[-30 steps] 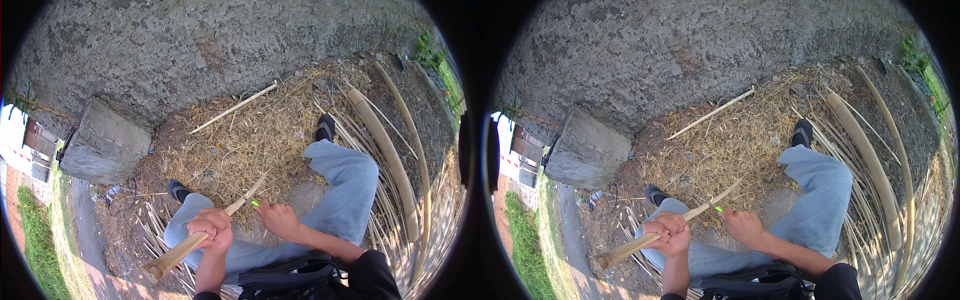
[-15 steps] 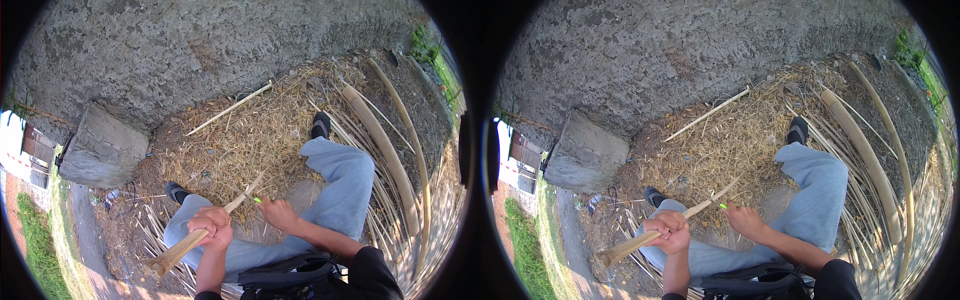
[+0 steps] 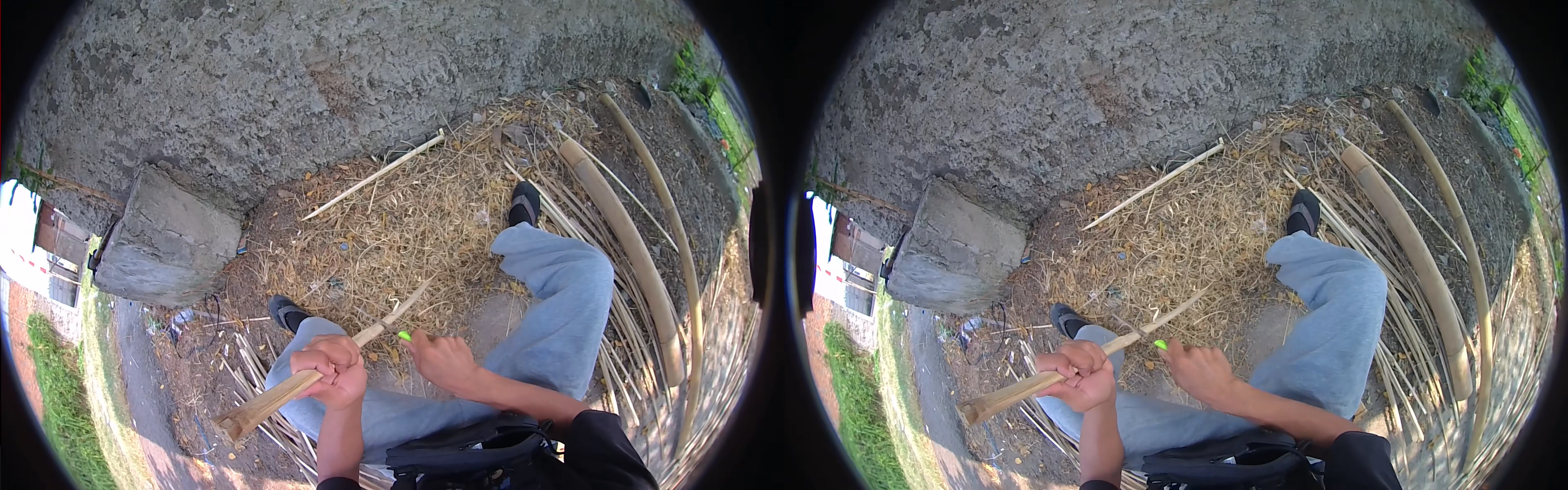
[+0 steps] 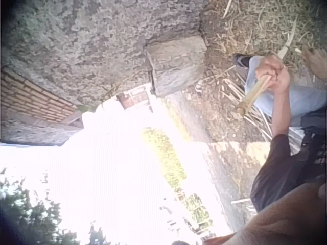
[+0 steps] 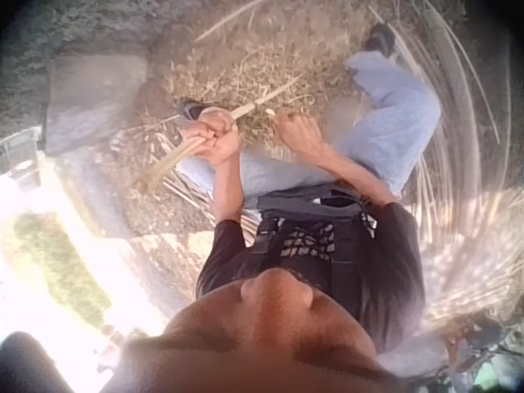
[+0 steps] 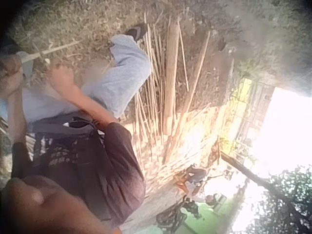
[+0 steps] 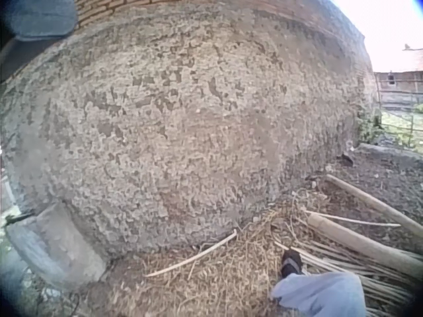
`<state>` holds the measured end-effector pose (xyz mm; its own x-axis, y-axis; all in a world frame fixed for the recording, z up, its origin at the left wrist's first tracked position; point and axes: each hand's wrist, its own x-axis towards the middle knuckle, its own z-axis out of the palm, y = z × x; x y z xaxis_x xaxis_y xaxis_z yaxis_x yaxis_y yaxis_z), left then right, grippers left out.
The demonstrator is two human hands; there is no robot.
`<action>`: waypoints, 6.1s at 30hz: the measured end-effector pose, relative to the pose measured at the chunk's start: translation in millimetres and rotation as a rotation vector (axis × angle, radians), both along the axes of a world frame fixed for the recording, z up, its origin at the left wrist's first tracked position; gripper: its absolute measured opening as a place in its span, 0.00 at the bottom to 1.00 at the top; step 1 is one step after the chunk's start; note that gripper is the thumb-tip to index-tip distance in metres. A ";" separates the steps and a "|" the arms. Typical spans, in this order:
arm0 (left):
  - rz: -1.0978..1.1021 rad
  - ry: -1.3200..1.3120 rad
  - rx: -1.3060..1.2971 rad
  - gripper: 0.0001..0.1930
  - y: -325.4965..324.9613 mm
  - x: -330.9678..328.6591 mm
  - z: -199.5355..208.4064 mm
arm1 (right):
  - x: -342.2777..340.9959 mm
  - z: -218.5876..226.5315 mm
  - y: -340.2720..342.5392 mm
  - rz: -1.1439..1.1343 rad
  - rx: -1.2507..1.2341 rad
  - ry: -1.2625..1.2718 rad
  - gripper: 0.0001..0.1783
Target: The person holds and shaves a bamboo stick using a knife.
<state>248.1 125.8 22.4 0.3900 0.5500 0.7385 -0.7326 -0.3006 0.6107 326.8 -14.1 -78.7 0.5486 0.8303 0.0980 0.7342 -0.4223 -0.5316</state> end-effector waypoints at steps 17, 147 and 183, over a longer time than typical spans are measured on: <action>-0.024 -0.014 -0.002 0.27 -4.3 2.2 -4.2 | -2.1 2.9 6.1 0.016 -0.093 0.036 0.15; -0.048 -0.014 -0.209 0.15 37.1 -7.0 2.5 | 13.5 -53.5 46.4 -0.036 -0.134 0.282 0.17; 0.045 -0.038 -0.298 0.16 52.3 -10.9 -5.4 | -6.5 -16.3 50.2 -0.006 0.012 0.277 0.15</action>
